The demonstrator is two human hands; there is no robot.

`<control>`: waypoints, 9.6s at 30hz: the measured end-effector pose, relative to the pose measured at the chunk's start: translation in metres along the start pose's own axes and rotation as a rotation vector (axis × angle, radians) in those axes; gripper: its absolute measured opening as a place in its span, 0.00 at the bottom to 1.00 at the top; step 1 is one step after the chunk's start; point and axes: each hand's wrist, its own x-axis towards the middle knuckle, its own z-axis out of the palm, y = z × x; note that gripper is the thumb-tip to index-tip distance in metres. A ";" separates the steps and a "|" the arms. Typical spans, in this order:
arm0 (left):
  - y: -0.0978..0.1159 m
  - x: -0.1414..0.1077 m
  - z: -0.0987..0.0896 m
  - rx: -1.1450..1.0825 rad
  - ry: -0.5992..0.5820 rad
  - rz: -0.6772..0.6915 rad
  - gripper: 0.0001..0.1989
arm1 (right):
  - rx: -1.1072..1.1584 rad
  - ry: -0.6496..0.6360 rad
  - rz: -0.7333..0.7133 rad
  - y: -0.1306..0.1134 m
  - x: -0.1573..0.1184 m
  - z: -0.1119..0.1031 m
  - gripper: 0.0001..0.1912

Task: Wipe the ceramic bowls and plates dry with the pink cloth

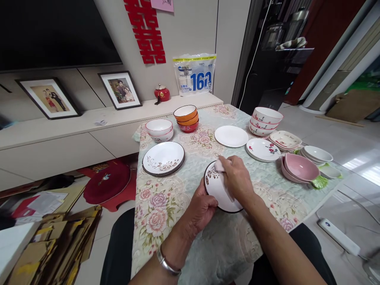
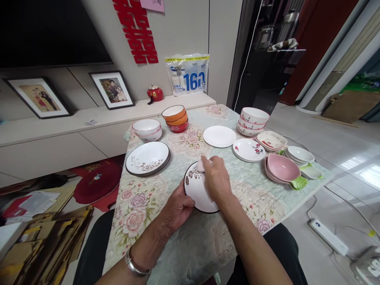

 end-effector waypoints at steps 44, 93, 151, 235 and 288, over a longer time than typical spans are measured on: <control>-0.002 0.005 -0.005 0.007 0.104 0.039 0.37 | 0.283 -0.413 -0.120 0.025 0.000 -0.033 0.14; 0.018 0.009 -0.012 -0.277 0.110 0.125 0.16 | 0.064 -0.240 -0.395 -0.023 -0.019 -0.015 0.28; 0.001 0.006 -0.012 -0.039 0.071 -0.047 0.25 | 0.192 -0.067 -0.261 -0.007 0.003 -0.010 0.16; -0.004 0.004 -0.006 -0.076 0.075 -0.081 0.21 | 0.217 -0.211 -0.466 -0.032 -0.003 -0.021 0.12; -0.004 0.002 -0.003 -0.018 0.093 -0.043 0.19 | 0.213 -0.172 -0.463 -0.032 0.000 -0.022 0.10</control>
